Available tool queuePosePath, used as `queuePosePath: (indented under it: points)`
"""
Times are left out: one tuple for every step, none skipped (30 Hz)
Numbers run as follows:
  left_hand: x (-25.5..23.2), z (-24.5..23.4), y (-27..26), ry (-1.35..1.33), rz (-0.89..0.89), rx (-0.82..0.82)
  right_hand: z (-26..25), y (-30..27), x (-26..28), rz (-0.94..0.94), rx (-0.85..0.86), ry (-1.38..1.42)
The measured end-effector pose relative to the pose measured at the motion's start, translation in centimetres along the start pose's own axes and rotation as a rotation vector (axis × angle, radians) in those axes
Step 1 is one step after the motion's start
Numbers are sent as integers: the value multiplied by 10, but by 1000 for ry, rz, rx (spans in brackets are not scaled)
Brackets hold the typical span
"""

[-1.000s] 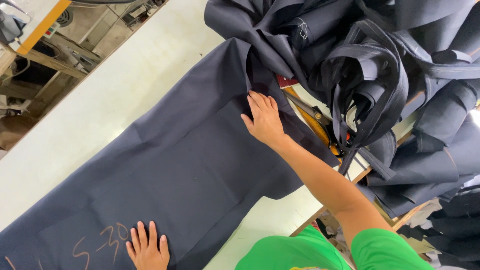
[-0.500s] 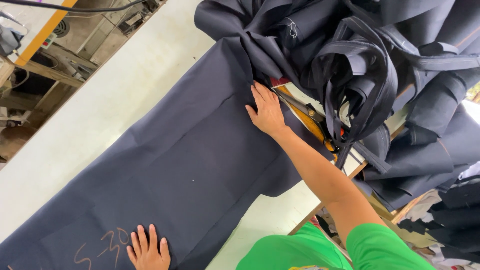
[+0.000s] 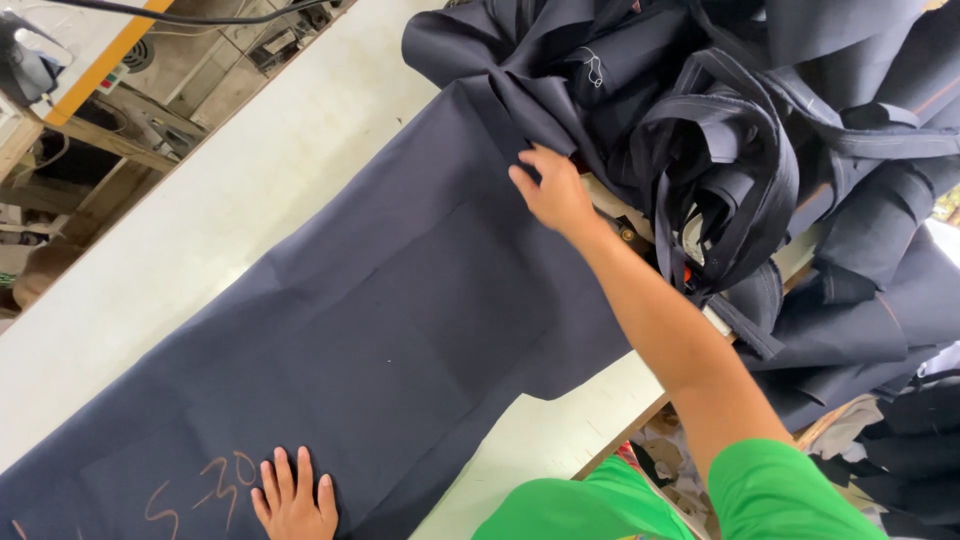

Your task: The person cuts a large piece of dark blue fabric using shears, following orange chalk lines marked on the material. They use metal weights to hold the fabric in place while cutting and then use a ruler and chalk to mark additional lines on the cut piece.

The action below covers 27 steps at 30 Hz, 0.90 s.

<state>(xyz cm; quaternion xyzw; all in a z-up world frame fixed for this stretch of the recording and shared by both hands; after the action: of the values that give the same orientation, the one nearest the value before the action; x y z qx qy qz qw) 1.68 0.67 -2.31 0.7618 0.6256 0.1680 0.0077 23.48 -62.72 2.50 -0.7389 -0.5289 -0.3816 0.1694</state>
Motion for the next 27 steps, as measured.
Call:
queuePosePath:
  points:
    - [-1, -1, 0, 8, 6, -13, -5, 17, 5, 184, 76, 117]
    - [-2, -1, 1, 8, 9, -15, -6, 38, -9, 186, 73, 118]
    - [-3, -1, 2, -5, 16, -38, -8, 59, -22, 89, 21, 189]
    - [-3, -2, 2, -15, 19, -62, -8, 82, -32, -11, -28, 262]
    - [-3, -5, 3, -12, 18, -64, -14, 95, -41, -12, -29, 265]
    - [-4, -6, 4, -23, 17, -58, -20, 109, -51, 120, -50, 306]
    - [-5, -7, 6, -34, 15, -53, -25, 123, -61, 253, -69, 346]
    - [-5, -6, 6, -34, 12, -55, -37, 122, -47, 249, -68, 347]
    - [-4, -6, 6, -27, 13, -86, -47, 122, -34, 309, 20, 320]
    - [-5, -4, 6, -21, 13, -118, -57, 121, -22, 368, 107, 291]
    - [-5, -3, 7, -23, 10, -119, -57, 123, -22, 364, 108, 289]
    - [-4, -2, 6, -19, 1, -91, -55, 124, -21, 317, 127, 344]
    - [-3, -1, 4, -14, -8, -63, -53, 124, -21, 269, 146, 400]
    - [-3, 1, 4, -13, -9, -62, -54, 123, -19, 269, 148, 400]
    - [-3, 2, 3, -27, -14, -54, -54, 121, -17, 244, 171, 354]
    - [-2, 4, 2, -40, -20, -47, -53, 119, -15, 217, 194, 308]
    - [-1, 4, 2, -39, -22, -45, -46, 122, -23, 216, 197, 309]
    - [-2, 4, 2, -25, -18, -55, -40, 125, -31, 197, 190, 252]
    - [-2, 4, 3, -12, -15, -65, -35, 129, -39, 177, 182, 195]
    - [-2, 4, 2, -11, -19, -64, -31, 125, -32, 174, 185, 195]
    - [-1, 4, 1, -39, -22, -55, -28, 122, -25, 159, 160, -5]
    - [-1, 5, 1, -68, -25, -47, -26, 119, -18, 140, 130, -204]
    - [-2, 6, 3, -68, -30, -49, -26, 115, -1, 135, 131, -204]
    - [-1, 6, 2, -54, -32, -42, -23, 108, 12, 236, 249, -182]
    - [-1, 5, 2, -41, -34, -34, -20, 101, 25, 336, 367, -159]
    - [-1, 3, 2, -40, -27, -30, -15, 102, 31, 344, 368, -158]
    - [-2, 1, 2, -33, -21, -36, -11, 103, 35, 386, 365, -133]
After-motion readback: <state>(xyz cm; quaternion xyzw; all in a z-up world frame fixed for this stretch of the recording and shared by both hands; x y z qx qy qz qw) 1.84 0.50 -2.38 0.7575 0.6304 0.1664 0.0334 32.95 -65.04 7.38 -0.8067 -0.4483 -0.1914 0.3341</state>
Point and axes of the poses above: each hand's wrist, its own y-axis towards the middle knuckle, its own z-axis out of the palm, x = y × z, the point moved 2 cm from there along y, towards the middle knuckle, and after that the axes turned 1 degree about -y, right-handed, at the moved point
